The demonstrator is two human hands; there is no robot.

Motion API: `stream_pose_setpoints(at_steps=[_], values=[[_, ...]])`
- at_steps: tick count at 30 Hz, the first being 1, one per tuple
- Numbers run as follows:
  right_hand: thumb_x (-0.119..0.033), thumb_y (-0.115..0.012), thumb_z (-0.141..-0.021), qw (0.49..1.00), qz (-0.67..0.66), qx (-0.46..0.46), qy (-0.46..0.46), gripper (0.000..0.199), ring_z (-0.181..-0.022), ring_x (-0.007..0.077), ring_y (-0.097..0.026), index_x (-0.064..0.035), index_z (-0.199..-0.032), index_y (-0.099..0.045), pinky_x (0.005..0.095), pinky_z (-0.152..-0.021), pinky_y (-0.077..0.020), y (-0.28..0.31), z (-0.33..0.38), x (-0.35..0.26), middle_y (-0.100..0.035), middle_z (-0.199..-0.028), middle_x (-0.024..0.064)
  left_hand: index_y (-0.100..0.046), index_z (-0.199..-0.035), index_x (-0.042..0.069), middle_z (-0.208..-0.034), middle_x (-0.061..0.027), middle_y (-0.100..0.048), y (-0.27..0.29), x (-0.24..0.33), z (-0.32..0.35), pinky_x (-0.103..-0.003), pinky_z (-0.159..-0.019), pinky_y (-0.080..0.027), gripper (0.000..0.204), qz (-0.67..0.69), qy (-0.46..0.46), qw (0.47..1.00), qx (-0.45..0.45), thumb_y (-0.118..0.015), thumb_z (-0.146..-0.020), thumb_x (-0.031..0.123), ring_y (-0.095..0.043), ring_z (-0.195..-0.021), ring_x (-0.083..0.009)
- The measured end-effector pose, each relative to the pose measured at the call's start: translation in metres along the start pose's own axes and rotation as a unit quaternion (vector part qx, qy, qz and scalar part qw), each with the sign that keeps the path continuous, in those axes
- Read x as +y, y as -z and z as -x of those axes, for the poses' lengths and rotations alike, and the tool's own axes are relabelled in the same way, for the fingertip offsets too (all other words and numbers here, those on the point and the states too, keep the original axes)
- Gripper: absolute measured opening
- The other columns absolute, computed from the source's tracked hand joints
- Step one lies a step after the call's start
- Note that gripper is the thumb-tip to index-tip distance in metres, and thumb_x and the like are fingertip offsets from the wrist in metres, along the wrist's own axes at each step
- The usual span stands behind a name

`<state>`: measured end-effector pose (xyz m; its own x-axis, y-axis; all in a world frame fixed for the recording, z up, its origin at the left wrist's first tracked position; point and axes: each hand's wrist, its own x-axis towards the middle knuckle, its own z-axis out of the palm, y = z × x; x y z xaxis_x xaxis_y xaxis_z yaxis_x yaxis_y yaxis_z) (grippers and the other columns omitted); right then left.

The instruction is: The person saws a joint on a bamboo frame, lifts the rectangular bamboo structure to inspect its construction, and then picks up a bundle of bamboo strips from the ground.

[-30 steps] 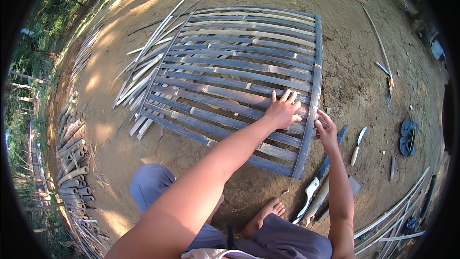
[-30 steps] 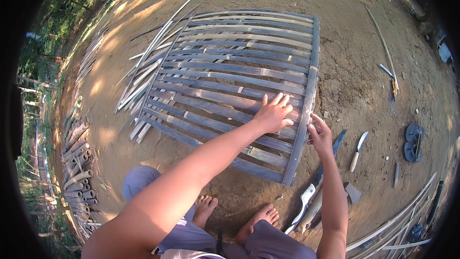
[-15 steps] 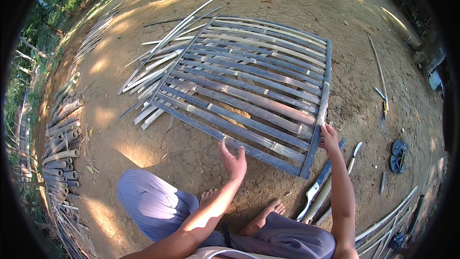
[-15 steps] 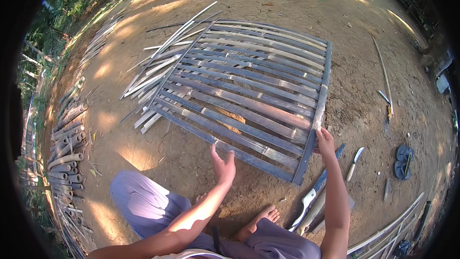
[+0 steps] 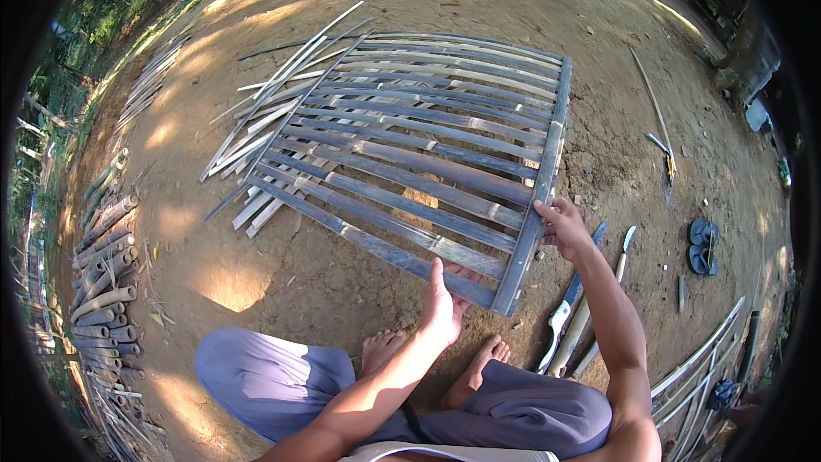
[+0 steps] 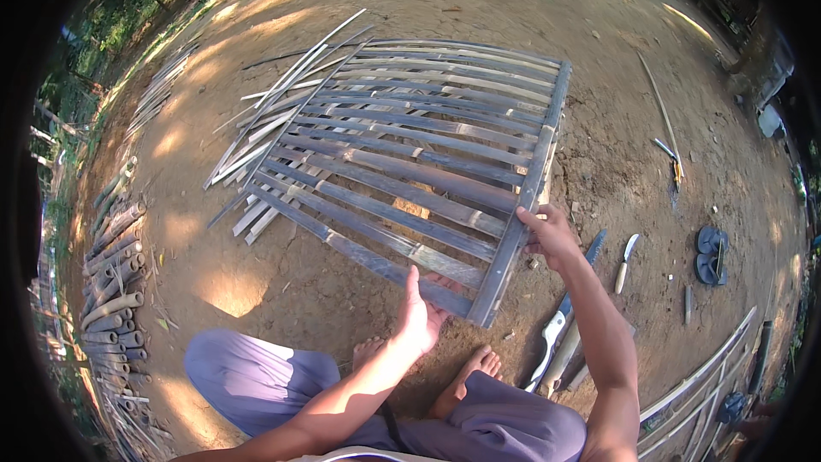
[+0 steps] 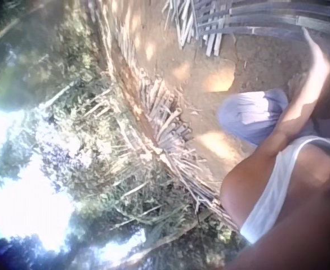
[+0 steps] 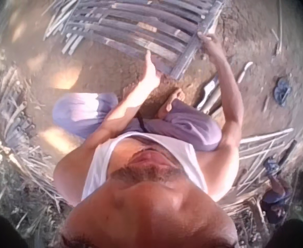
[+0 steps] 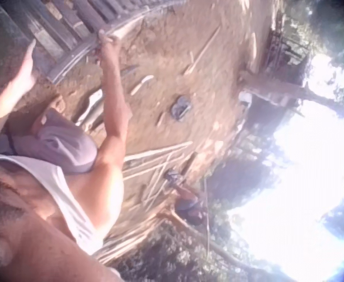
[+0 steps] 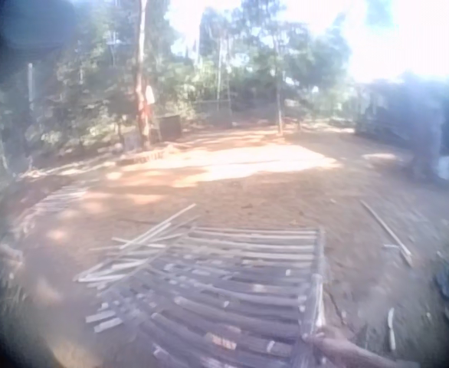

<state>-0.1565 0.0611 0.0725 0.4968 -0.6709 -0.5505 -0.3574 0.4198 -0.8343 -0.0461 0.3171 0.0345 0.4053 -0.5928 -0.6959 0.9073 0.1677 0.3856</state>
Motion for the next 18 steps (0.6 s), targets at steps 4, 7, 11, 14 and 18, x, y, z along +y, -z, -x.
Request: stream_pose_setpoints(at_steps=[4,7,11,14,18], values=[[-0.031,-0.075,-0.095,0.999,-0.014,-0.038,-0.026,0.05,-0.071,0.0205,-0.07,0.0006,-0.121,-0.045,0.0311,-0.059,-0.0577,-0.049,0.03,0.006,-0.068,-0.096,0.0173,-0.052,-0.106,0.008,-0.108,-0.0116,-0.063,0.032,0.038,0.012,-0.05,-0.095,-0.055,0.056,0.013,-0.022,0.992,0.124,-0.055,-0.099,0.063,-0.065,-0.099,-0.027],[-0.03,-0.075,-0.095,0.993,-0.032,-0.111,-0.013,0.05,-0.077,0.0227,-0.073,0.0006,-0.12,-0.044,0.0294,-0.061,-0.0585,-0.062,0.04,0.028,-0.069,-0.098,0.0191,-0.053,-0.097,0.012,-0.094,-0.0061,-0.059,0.053,0.07,0.032,-0.045,-0.086,-0.055,0.052,-0.02,-0.029,0.98,0.195,-0.056,-0.098,0.064,-0.062,-0.087,-0.0245],[-0.039,-0.073,-0.096,0.946,0.027,-0.317,-0.066,0.051,-0.087,0.023,-0.076,-0.0014,-0.124,-0.053,0.0294,-0.065,-0.0588,-0.065,0.033,0.032,-0.073,-0.098,0.0177,-0.053,-0.092,0.015,-0.085,-0.0011,-0.055,0.105,0.114,0.042,-0.036,-0.071,-0.047,0.054,-0.084,-0.086,0.961,0.251,-0.056,-0.096,0.069,-0.054,-0.075,-0.0187],[-0.065,-0.058,-0.096,0.951,0.161,-0.255,-0.068,0.074,-0.091,0.0227,-0.076,0.0045,-0.121,-0.06,0.0315,-0.075,-0.0605,-0.041,-0.016,0.018,-0.075,-0.098,0.0185,-0.051,-0.09,0.017,-0.077,0.0016,-0.05,0.143,0.135,0.038,-0.036,-0.067,-0.043,0.055,-0.114,-0.096,0.938,0.313,-0.058,-0.093,0.072,-0.051,-0.069,-0.0176],[-0.056,-0.066,-0.096,0.992,-0.082,0.032,-0.095,0.078,-0.114,0.0269,-0.065,-0.0002,-0.145,-0.043,0.0396,-0.086,-0.059,-0.029,-0.088,0.018,-0.059,-0.127,0.0212,-0.052,-0.091,0.018,-0.076,0.0023,-0.05,0.176,0.156,0.037,-0.035,-0.065,-0.043,0.056,-0.152,-0.097,0.929,0.324,-0.06,-0.091,0.073,-0.051,-0.067,-0.0168]])
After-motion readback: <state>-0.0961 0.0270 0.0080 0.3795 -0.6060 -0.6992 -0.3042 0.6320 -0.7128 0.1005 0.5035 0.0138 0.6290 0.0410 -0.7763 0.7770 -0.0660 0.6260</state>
